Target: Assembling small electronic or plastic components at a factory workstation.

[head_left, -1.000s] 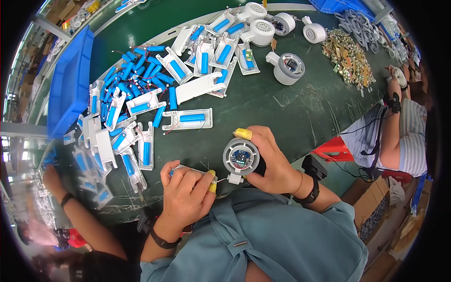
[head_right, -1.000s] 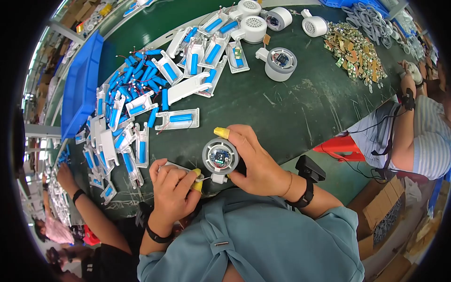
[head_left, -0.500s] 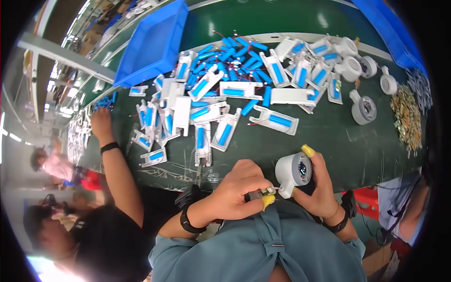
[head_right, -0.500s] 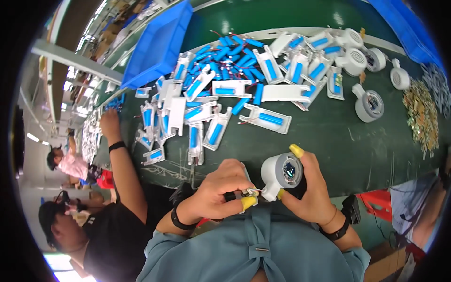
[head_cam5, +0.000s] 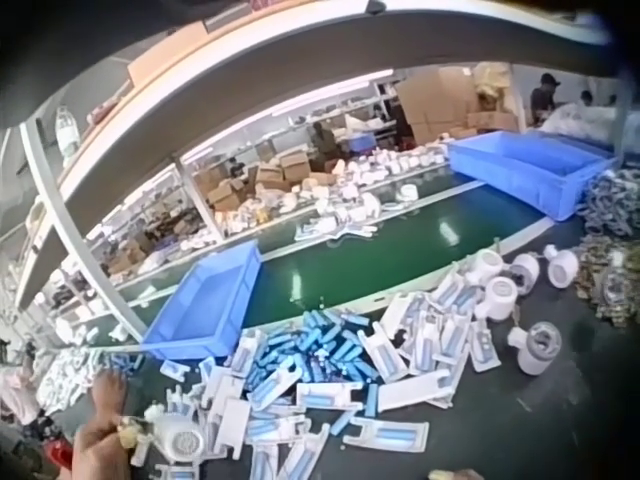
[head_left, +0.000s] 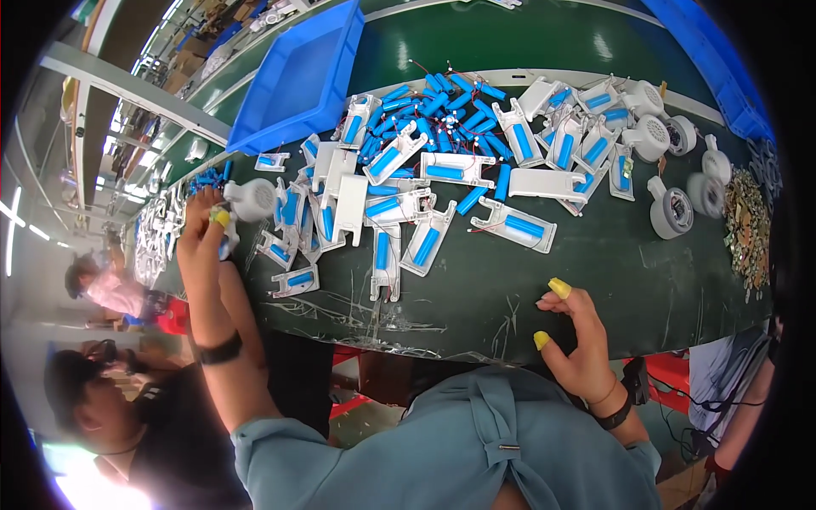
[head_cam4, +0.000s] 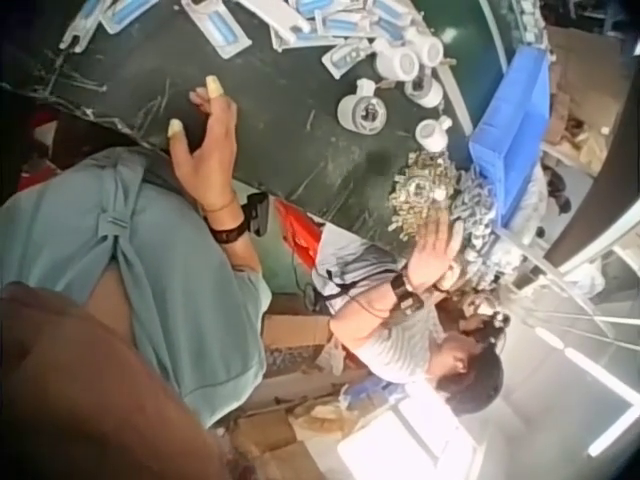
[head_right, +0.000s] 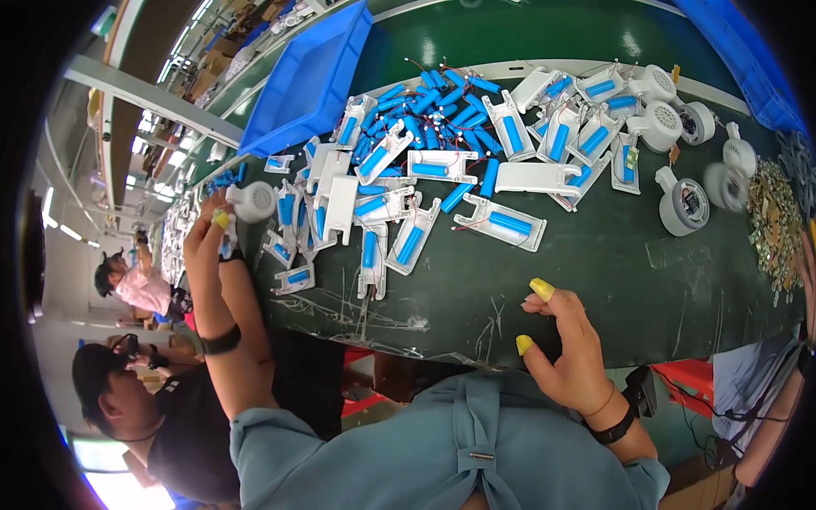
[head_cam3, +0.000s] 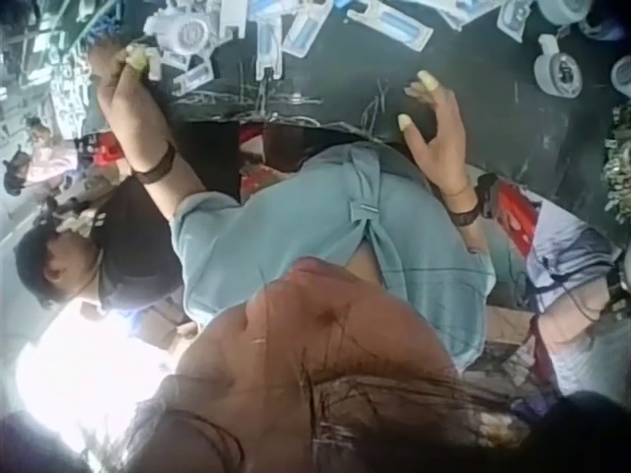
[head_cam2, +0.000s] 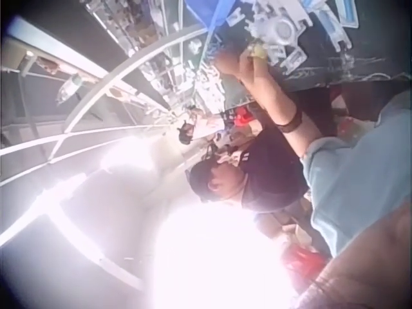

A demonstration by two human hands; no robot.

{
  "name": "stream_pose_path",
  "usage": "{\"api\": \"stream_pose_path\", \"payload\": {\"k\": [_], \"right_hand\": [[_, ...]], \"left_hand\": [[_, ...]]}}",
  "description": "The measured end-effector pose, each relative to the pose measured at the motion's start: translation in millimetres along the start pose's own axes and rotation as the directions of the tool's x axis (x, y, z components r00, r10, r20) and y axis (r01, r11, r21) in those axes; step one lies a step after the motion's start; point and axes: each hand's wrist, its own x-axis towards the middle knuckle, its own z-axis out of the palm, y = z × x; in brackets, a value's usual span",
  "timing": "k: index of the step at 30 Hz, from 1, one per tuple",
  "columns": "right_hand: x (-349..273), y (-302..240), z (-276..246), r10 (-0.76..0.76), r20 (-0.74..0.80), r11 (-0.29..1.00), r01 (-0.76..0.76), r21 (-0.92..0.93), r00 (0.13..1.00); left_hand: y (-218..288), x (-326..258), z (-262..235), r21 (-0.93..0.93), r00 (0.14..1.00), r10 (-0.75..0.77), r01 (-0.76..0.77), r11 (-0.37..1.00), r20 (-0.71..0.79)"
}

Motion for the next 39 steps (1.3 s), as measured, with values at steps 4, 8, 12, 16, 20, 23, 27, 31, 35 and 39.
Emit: {"api": "stream_pose_path", "payload": {"k": [4,8,12,16,20,23,27,31,35,39], "right_hand": [[0.1,1.6,-0.2,-0.025,0.013,1.000,0.025,-0.009,1.000],[1.1,0.8,0.9,-0.026,0.020,0.999,0.025,0.029,0.999],[0.0,2.0,1.2,-0.015,0.013,0.999,0.014,0.030,1.000],[-1.4,0.5,-2.3,-0.002,0.016,1.000,0.002,0.002,1.000],[-4.5,-0.3,-6.9,0.028,-0.023,0.999,-0.029,-0.044,0.999],[-5.1,-4.2,-12.0,0.073,0.049,0.996,-0.075,0.040,0.996],[-18.8,-5.9,-43.6,0.168,-0.125,0.981,-0.153,0.118,0.978],[-15.9,1.1,-87.5,0.276,-0.566,0.960,-0.246,0.132,0.777],[0.5,12.6,-124.4,0.074,-0.630,0.891,-0.335,-0.306,0.773],[53.6,9.1,-120.9,-0.304,-0.365,0.502,-0.178,-0.847,0.880]], "left_hand": [[-92.8,64.2,-42.9,0.086,0.998,-0.001,0.006,0.996,-0.057],[-143.3,83.6,-43.0,0.154,0.876,0.451,-0.428,0.890,-0.172],[-133.5,24.2,-21.9,0.427,0.980,0.196,-0.186,0.885,0.022],[-81.8,-60.8,6.3,0.557,0.986,0.167,-0.135,0.819,-0.007],[-96.3,-95.4,9.9,0.582,0.998,0.029,-0.053,0.811,0.051],[-98.4,-106.4,1.2,0.507,0.988,-0.120,0.053,0.860,0.101],[-74.1,-117.1,13.8,0.237,0.992,-0.017,-0.013,0.972,0.125],[-7.1,-155.0,34.5,-0.087,0.962,-0.201,0.219,0.972,0.186],[-49.6,-132.2,22.9,-0.028,0.825,-0.257,0.312,0.950,0.503],[-1.8,-152.5,67.5,0.038,0.803,-0.054,0.039,0.999,0.593]]}}
